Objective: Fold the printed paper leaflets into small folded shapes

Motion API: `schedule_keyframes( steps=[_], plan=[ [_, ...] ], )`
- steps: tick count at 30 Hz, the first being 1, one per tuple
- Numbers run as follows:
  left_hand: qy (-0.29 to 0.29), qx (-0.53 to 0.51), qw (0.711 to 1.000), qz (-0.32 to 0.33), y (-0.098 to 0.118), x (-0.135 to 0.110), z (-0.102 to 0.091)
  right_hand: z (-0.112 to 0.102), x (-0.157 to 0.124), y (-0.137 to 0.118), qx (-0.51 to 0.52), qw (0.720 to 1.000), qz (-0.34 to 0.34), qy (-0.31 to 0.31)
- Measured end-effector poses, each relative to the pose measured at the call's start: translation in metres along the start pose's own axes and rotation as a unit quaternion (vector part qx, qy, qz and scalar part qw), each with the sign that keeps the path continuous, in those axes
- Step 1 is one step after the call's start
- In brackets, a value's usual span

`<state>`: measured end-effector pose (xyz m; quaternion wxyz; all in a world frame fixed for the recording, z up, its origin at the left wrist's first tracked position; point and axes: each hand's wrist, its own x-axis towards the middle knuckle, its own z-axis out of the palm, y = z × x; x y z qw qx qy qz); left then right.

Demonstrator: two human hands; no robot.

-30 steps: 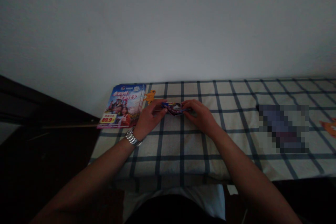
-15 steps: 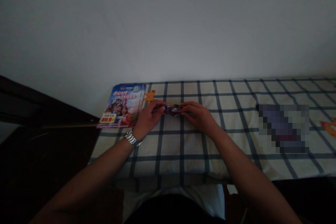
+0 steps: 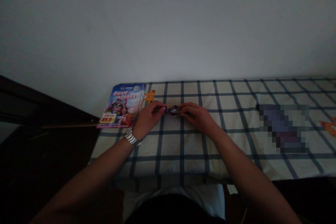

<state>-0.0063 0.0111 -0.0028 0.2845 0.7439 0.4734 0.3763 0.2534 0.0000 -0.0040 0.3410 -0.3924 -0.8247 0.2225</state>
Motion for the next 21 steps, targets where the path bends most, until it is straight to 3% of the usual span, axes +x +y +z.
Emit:
schedule_keyframes(
  steps=[14,17,21],
  plan=[
    [-0.013,-0.075,0.996,-0.035,0.0010,-0.0023,0.0025,-0.0004,-0.0004,-0.0042,-0.081,0.997,-0.015,0.012],
    [-0.015,-0.035,0.999,0.004,0.0041,-0.0028,0.0003,-0.0019,-0.0007,-0.0042,-0.083,0.996,-0.015,0.015],
    [-0.023,0.043,0.992,0.117,0.0096,-0.0035,-0.0035,-0.0049,-0.0018,-0.0057,-0.084,0.996,-0.017,0.033]
  ],
)
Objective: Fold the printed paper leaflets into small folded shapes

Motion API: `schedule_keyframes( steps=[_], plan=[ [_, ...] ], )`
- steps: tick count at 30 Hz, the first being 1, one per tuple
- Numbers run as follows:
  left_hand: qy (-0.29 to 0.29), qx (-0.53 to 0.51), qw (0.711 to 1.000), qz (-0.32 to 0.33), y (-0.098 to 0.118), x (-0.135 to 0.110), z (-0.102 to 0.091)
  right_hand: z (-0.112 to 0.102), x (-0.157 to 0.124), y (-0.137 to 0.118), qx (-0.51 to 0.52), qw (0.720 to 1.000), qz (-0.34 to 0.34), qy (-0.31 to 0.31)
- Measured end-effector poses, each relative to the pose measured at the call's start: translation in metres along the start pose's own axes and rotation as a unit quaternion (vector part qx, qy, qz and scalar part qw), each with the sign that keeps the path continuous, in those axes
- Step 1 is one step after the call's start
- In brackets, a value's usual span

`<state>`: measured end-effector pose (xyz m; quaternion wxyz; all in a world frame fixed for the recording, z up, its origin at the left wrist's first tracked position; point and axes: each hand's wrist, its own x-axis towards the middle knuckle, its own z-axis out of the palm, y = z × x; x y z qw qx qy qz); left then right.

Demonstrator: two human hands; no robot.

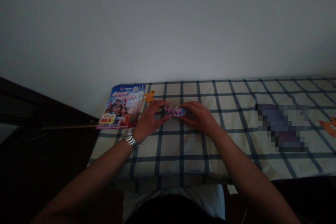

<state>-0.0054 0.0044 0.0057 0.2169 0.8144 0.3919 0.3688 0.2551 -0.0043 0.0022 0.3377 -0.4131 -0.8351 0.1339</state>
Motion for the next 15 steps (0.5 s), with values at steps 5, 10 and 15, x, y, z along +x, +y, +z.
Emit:
schedule_keyframes(
  steps=[5,10,15],
  plan=[
    [-0.015,0.034,0.999,0.036,-0.0002,0.0005,-0.0003,-0.0019,-0.0010,-0.0005,0.011,1.000,-0.006,0.005],
    [-0.003,0.048,0.998,0.028,-0.0027,0.0001,0.0011,-0.0021,-0.0013,-0.0004,0.010,1.000,-0.015,0.006],
    [-0.005,0.058,0.998,0.021,-0.0018,0.0000,0.0011,-0.0019,-0.0015,0.0005,-0.005,1.000,-0.010,-0.004]
  ],
)
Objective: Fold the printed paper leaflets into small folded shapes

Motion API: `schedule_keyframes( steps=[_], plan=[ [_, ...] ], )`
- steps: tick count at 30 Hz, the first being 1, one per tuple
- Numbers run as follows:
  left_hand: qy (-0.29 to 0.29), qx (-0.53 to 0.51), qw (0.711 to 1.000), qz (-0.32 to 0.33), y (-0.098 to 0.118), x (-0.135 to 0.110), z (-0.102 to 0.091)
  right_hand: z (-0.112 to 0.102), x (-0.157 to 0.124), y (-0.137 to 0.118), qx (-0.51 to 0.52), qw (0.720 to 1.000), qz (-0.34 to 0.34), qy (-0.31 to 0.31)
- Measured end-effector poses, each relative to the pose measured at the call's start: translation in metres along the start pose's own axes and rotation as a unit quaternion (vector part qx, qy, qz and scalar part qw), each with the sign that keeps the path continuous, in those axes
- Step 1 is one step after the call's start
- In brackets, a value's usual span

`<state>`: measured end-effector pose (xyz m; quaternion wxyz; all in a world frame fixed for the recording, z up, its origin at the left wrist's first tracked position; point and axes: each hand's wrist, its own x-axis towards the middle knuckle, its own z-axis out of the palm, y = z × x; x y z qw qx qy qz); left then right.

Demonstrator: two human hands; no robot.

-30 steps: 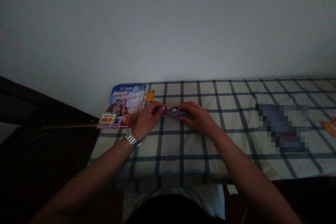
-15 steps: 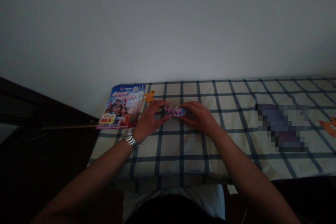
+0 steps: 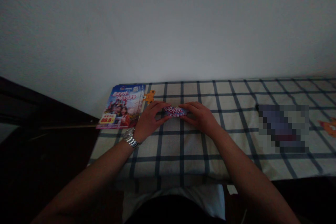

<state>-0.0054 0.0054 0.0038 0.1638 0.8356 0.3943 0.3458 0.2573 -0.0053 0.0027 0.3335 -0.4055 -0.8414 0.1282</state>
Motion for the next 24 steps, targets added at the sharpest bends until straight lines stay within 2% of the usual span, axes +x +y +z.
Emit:
schedule_keyframes(
  steps=[6,14,19,24],
  plan=[
    [-0.001,-0.003,1.000,0.006,-0.0001,0.0011,-0.0004,-0.0008,-0.0003,-0.0008,-0.003,1.000,0.001,-0.006],
    [0.009,-0.004,1.000,0.007,-0.0026,-0.0001,0.0011,-0.0026,0.0001,-0.0020,0.066,0.997,0.039,0.001],
    [0.010,-0.006,1.000,0.012,-0.0012,-0.0002,-0.0003,-0.0019,0.0017,-0.0004,0.102,0.994,0.035,0.017],
    [0.023,-0.018,1.000,-0.002,0.0015,0.0005,-0.0024,-0.0086,0.0015,0.0076,0.043,0.996,0.046,0.063]
  ],
)
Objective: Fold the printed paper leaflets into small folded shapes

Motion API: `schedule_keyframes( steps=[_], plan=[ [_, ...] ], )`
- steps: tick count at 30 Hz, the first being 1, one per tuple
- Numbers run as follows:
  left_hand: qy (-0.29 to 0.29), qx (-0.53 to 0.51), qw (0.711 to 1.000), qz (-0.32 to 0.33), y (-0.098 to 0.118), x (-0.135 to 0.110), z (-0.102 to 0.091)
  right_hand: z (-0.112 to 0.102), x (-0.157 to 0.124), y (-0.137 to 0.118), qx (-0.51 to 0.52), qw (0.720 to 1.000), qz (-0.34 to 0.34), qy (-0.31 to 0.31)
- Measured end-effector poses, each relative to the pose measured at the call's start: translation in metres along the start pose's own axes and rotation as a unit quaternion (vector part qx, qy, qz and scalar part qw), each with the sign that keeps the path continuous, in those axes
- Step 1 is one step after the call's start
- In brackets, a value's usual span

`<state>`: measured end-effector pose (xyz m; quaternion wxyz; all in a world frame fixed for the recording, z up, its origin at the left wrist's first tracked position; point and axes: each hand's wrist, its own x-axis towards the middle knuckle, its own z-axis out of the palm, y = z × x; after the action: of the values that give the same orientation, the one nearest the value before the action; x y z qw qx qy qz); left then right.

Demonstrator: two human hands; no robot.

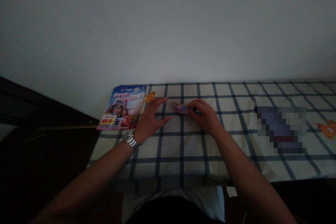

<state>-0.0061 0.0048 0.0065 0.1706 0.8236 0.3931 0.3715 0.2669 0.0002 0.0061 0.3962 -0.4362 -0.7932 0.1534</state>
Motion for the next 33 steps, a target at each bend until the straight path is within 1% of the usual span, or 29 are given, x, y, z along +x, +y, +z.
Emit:
schedule_keyframes(
  steps=[2,4,7,11,13,18,23,33],
  plan=[
    [0.005,0.006,1.000,-0.015,-0.001,0.000,0.001,-0.005,0.000,0.006,-0.041,0.999,0.013,0.031],
    [0.006,0.014,1.000,-0.025,-0.002,-0.001,0.002,-0.009,-0.001,0.011,-0.082,0.993,0.040,0.080],
    [-0.006,0.027,0.999,-0.033,-0.005,-0.002,0.006,-0.015,-0.001,0.018,-0.118,0.982,0.077,0.122],
    [-0.044,0.042,0.998,-0.024,-0.009,-0.004,0.010,-0.022,-0.001,0.027,-0.161,0.971,0.101,0.145],
    [-0.061,0.052,0.997,-0.018,-0.009,-0.004,0.012,-0.026,-0.001,0.033,-0.175,0.963,0.116,0.167],
    [-0.072,0.069,0.995,-0.016,-0.010,-0.005,0.012,-0.037,-0.003,0.046,-0.215,0.942,0.139,0.216],
    [-0.073,0.070,0.995,-0.010,-0.010,-0.006,0.011,-0.045,-0.006,0.055,-0.261,0.922,0.165,0.235],
    [-0.070,0.064,0.995,-0.005,-0.012,-0.006,0.012,-0.046,-0.010,0.059,-0.249,0.923,0.184,0.231]
  ],
)
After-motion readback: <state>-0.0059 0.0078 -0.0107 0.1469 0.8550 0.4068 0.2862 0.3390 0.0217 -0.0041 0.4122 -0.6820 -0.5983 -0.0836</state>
